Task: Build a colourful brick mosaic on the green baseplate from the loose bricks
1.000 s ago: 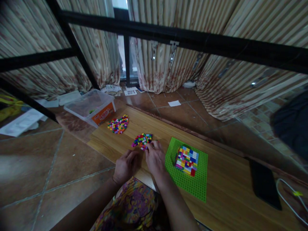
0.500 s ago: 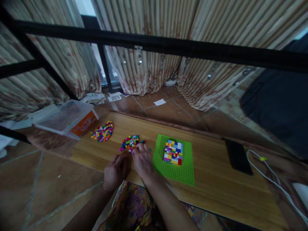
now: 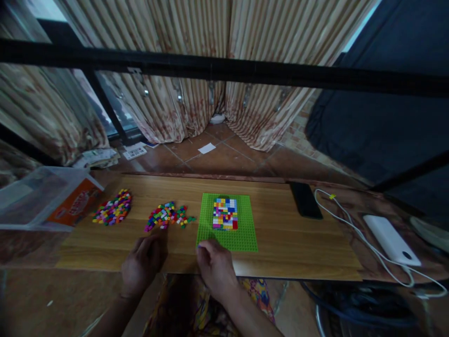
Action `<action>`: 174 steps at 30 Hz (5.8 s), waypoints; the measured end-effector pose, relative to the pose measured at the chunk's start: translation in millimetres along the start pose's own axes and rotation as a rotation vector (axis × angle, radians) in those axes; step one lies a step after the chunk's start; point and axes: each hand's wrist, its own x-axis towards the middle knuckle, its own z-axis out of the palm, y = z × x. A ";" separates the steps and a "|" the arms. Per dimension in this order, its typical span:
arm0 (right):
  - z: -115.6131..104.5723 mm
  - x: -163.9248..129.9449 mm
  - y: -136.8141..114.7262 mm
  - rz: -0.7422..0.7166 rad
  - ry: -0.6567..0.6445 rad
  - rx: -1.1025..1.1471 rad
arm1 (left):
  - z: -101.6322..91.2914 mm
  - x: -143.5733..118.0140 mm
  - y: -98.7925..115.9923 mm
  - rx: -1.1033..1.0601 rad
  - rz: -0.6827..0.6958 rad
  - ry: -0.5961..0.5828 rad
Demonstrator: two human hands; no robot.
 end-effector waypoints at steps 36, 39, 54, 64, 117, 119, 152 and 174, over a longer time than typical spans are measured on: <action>-55.3 38.4 74.5 -0.180 0.275 -0.445 | 2.8 1.4 0.4 0.025 -0.007 0.028; -54.9 37.3 76.6 -0.207 0.249 -0.524 | 2.5 0.7 1.1 0.024 -0.012 0.023; -59.4 31.2 69.0 0.048 0.440 -0.168 | -1.7 0.6 5.5 0.005 -0.046 -0.009; -34.2 42.4 89.4 0.266 0.482 -0.018 | -2.2 1.3 6.9 0.006 -0.053 -0.003; 63.6 127.6 12.6 -0.379 -0.104 -0.484 | 1.7 -7.1 2.1 -0.111 -0.057 -0.069; 64.0 125.4 7.6 -0.364 -0.105 -0.453 | 1.7 -6.9 2.2 -0.104 -0.062 -0.068; -66.9 32.4 82.1 -0.051 0.312 -0.105 | 1.9 1.3 2.4 0.023 -0.029 0.016; -79.0 22.8 98.4 0.153 0.352 -0.011 | -1.5 1.4 5.5 0.026 -0.031 0.009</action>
